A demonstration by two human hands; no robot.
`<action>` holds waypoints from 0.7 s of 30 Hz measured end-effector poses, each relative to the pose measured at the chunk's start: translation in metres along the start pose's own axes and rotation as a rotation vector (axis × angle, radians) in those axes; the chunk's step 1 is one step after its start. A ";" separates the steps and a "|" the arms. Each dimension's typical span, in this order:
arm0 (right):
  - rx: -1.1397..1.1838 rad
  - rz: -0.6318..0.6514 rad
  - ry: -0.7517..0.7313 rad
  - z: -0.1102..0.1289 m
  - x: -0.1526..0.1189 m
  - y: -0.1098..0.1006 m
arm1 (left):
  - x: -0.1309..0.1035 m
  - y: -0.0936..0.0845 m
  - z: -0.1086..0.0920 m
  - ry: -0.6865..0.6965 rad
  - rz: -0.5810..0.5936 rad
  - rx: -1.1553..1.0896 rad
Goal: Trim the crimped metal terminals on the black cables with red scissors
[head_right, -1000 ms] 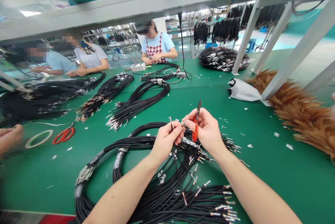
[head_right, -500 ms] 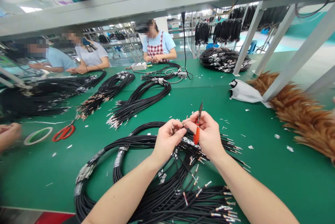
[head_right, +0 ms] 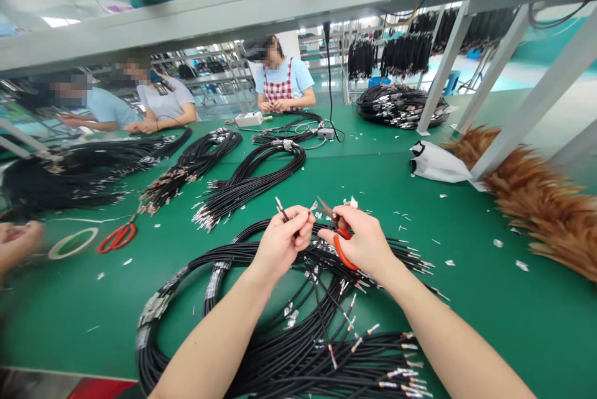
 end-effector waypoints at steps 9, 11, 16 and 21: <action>-0.204 -0.007 -0.147 0.005 -0.001 -0.003 | 0.003 -0.001 0.005 -0.027 0.041 0.010; -0.229 -0.001 -0.145 0.005 -0.001 -0.004 | 0.004 -0.001 0.006 -0.026 0.047 0.015; -0.236 0.028 -0.136 0.005 -0.001 -0.005 | 0.006 -0.001 0.009 -0.036 0.062 0.021; -0.201 0.056 -0.096 0.005 -0.002 -0.004 | 0.005 -0.001 0.007 -0.032 0.064 0.026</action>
Point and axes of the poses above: each hand's wrist, its own x-axis towards the middle knuckle, its own y-axis out of the palm, z = x × y, the point moved 2 cm from there along x, towards the middle knuckle, and after that the axes turned 8 degrees about -y, right-handed, at the moved point
